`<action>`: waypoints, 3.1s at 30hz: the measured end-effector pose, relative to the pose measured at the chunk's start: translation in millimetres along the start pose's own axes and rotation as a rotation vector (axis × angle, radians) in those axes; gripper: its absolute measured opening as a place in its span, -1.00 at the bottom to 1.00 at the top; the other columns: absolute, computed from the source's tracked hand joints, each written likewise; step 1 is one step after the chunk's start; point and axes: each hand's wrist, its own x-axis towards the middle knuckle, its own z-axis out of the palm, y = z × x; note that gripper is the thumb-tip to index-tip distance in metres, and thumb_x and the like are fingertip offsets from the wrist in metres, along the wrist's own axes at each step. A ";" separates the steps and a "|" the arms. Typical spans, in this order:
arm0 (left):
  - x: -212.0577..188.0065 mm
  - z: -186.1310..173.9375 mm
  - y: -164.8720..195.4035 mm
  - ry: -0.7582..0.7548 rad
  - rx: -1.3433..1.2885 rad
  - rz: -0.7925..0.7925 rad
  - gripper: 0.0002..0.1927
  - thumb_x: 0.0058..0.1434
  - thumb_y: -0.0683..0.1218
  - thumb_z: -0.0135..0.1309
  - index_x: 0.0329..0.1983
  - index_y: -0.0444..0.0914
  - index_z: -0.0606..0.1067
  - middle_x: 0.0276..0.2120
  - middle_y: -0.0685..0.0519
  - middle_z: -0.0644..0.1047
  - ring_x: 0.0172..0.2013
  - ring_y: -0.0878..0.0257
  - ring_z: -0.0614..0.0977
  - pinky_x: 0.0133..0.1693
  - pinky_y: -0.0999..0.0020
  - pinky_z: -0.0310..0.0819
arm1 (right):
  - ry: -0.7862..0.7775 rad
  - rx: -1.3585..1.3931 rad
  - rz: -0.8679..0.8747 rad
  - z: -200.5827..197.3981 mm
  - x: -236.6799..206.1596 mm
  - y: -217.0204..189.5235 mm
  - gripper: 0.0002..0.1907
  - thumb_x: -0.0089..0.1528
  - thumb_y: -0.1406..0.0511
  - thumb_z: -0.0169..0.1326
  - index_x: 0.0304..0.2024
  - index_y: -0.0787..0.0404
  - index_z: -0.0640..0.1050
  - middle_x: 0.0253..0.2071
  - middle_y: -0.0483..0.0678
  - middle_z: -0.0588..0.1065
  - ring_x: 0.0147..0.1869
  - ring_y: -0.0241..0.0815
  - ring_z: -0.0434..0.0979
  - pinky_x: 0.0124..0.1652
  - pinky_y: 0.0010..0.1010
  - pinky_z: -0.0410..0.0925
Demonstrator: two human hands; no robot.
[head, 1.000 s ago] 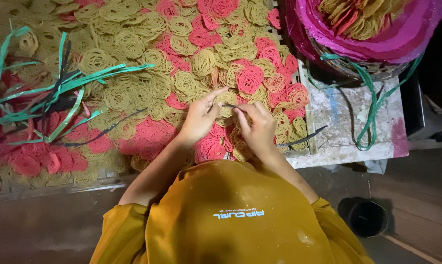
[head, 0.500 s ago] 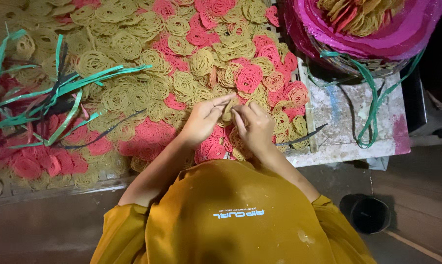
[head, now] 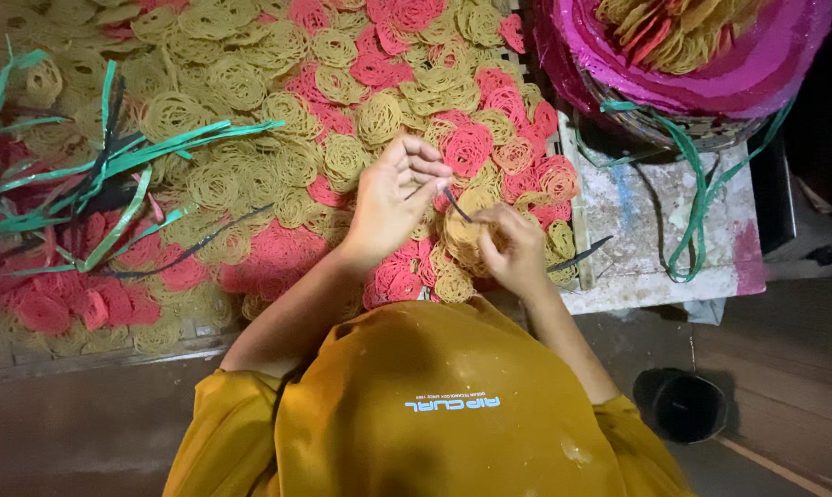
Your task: The person picks up small coiled pink and yellow items from a tray and wraps them with green and black strips, then places the assembled units into a pink basket. The person repeats this process continuously throughout the clip.
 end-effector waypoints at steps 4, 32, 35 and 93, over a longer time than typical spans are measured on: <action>3.4 5.0 0.0 -0.087 -0.069 0.024 -0.72 0.25 -0.39 0.11 -0.03 -0.32 0.39 -0.17 0.04 0.56 -0.09 0.34 0.64 0.01 0.45 0.60 | 0.028 -0.252 -0.051 -10.2 -3.7 -8.0 -0.73 0.18 0.40 0.04 -0.10 0.19 0.67 -0.12 0.12 0.53 0.08 0.05 0.48 0.13 -0.14 0.33; -2.2 -53.7 -78.0 0.067 -0.156 -0.306 -0.60 0.40 -0.19 -0.12 0.27 -0.40 0.39 -0.04 0.04 0.61 -0.14 0.36 0.67 0.00 0.36 0.63 | 0.210 0.202 0.182 34.1 34.4 -40.0 -0.94 0.25 0.44 0.26 -0.22 0.30 0.66 -0.37 -0.11 0.56 -0.36 -0.42 0.40 -0.35 -0.55 0.26; -10.6 -51.5 -98.6 0.014 -0.151 -0.233 -0.64 0.46 -0.20 -0.07 0.27 -0.45 0.41 -0.11 0.04 0.56 -0.14 0.37 0.59 -0.01 0.37 0.61 | 0.205 0.163 0.205 35.1 35.6 -40.8 -0.96 0.26 0.43 0.25 -0.23 0.30 0.64 -0.39 -0.10 0.55 -0.39 -0.42 0.41 -0.37 -0.54 0.28; -3.8 0.2 11.1 0.050 0.114 0.108 -0.82 0.22 -0.28 0.21 -0.15 -0.27 0.48 -0.29 0.12 0.59 -0.21 0.43 0.62 -0.09 0.46 0.57 | -0.004 -0.092 0.054 10.5 4.7 -4.3 -0.77 0.16 0.47 0.08 -0.15 0.21 0.62 -0.17 -0.01 0.60 -0.19 -0.20 0.52 -0.15 -0.37 0.34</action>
